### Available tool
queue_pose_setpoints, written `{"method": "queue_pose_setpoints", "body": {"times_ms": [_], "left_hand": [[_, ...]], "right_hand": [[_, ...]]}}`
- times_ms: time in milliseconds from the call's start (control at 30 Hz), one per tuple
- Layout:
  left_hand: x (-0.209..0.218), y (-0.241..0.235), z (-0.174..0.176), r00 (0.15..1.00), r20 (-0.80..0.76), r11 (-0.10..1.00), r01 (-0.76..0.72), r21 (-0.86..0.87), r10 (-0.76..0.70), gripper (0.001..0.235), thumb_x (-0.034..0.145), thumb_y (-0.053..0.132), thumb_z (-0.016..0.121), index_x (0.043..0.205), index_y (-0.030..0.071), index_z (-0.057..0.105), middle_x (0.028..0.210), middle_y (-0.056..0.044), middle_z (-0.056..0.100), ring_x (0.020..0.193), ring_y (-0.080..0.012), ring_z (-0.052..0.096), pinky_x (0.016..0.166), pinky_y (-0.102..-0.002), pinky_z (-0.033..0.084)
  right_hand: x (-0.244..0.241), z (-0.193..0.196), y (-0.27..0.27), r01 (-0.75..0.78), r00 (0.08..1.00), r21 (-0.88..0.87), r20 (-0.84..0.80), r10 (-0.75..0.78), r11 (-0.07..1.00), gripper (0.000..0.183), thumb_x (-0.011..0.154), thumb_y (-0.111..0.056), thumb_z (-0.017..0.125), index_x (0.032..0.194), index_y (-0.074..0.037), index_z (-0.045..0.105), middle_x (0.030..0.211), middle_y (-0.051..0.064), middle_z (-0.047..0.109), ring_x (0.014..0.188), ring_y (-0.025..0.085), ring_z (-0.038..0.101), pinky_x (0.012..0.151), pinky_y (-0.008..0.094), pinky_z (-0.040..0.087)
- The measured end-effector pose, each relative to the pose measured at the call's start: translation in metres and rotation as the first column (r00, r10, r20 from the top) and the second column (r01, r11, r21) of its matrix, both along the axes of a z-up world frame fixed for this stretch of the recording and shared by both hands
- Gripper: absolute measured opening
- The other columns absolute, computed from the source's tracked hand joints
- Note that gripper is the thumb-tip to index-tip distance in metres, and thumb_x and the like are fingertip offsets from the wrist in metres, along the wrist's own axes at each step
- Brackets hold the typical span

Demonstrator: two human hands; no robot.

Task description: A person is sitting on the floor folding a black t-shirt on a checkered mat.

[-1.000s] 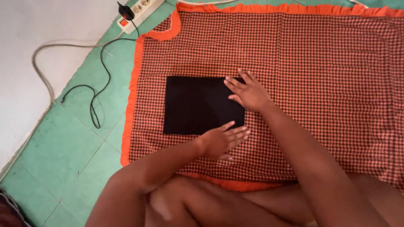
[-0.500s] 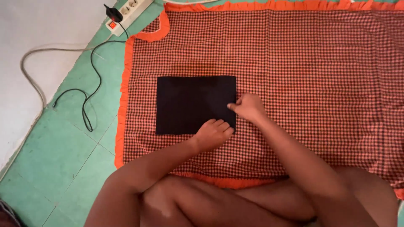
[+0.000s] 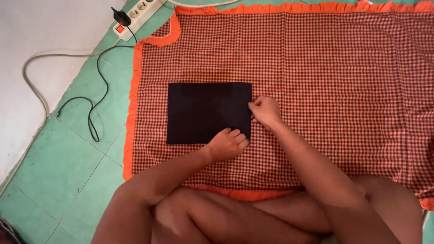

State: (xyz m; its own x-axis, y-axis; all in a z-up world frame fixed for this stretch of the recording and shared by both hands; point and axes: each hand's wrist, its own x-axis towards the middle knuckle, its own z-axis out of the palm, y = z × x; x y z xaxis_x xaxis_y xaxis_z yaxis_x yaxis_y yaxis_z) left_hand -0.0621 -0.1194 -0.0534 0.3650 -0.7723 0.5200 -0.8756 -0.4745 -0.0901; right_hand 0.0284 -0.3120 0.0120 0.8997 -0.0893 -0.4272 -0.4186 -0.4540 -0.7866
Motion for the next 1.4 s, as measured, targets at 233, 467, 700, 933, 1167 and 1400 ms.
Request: {"method": "queue_pose_setpoints", "body": {"times_ms": [233,467,700,933,1167,1400], "left_hand": [[0.002,-0.001,-0.001,0.998,-0.007,0.998,-0.055,-0.021,0.055,0.014,0.099,0.026,0.053,0.096,0.017,0.064,0.083,-0.001,0.058,0.079,-0.0221,0.063,0.064,-0.036,0.054],[0.002,-0.003,0.018,0.999,0.037,0.993,-0.011,-0.121,0.016,0.016,0.098,0.025,0.053,0.088,0.017,0.063,0.08,0.0,0.058,0.073,-0.0188,0.062,0.061,-0.033,0.054],[-0.003,-0.006,0.058,0.981,-0.13,0.982,0.122,-0.144,-0.141,0.018,0.099,0.03,0.055,0.097,0.017,0.067,0.101,-0.002,0.065,0.095,-0.0253,0.062,0.074,-0.039,0.046],[0.026,0.012,0.062,0.965,-0.138,0.941,0.178,-0.289,-0.225,0.03,0.101,0.035,0.044,0.083,0.02,0.064,0.094,0.0,0.065,0.089,-0.0233,0.062,0.077,-0.04,0.044],[0.034,0.075,0.079,0.857,-0.346,0.923,-0.37,0.101,0.382,0.081,0.092,0.066,0.057,0.152,0.014,0.044,0.152,-0.016,0.047,0.143,-0.0378,0.042,0.117,-0.056,0.03],[0.029,0.077,0.082,0.808,-0.355,0.875,-0.374,0.306,0.47,0.121,0.077,0.093,0.045,0.164,0.013,0.023,0.167,-0.02,0.027,0.153,-0.0437,0.025,0.124,-0.059,0.019]], "right_hand": [[0.004,0.009,-0.002,-0.286,0.944,0.169,0.217,0.248,0.943,0.049,0.088,0.0,0.069,0.134,-0.014,0.065,0.128,0.023,0.055,0.07,0.018,0.066,0.051,0.027,0.059],[0.016,0.016,0.0,-0.423,0.863,0.069,0.334,0.379,0.903,0.054,0.078,0.002,0.075,0.132,-0.006,0.07,0.139,0.024,0.046,0.091,0.028,0.06,0.072,0.037,0.055],[0.026,-0.019,-0.013,-0.397,0.853,-0.022,0.361,0.377,0.918,0.077,0.08,-0.003,0.076,0.152,-0.009,0.049,0.153,0.02,0.041,0.075,0.029,0.069,0.065,0.038,0.058],[-0.012,0.04,-0.002,-0.236,0.687,-0.373,0.588,0.426,0.897,0.066,0.085,-0.001,0.072,0.146,0.008,0.05,0.142,0.03,0.049,0.13,0.054,0.051,0.107,0.062,0.045],[-0.031,0.022,-0.021,-0.514,0.422,-0.73,0.242,0.873,0.451,0.124,0.065,-0.089,0.063,0.159,-0.014,0.035,0.163,0.017,0.035,0.149,0.046,0.027,0.115,0.06,0.029],[-0.021,0.034,-0.019,-0.604,0.497,-0.628,0.184,0.848,0.49,0.139,0.06,-0.096,0.064,0.163,-0.011,0.026,0.165,0.022,0.025,0.154,0.049,0.011,0.118,0.067,0.018]]}}
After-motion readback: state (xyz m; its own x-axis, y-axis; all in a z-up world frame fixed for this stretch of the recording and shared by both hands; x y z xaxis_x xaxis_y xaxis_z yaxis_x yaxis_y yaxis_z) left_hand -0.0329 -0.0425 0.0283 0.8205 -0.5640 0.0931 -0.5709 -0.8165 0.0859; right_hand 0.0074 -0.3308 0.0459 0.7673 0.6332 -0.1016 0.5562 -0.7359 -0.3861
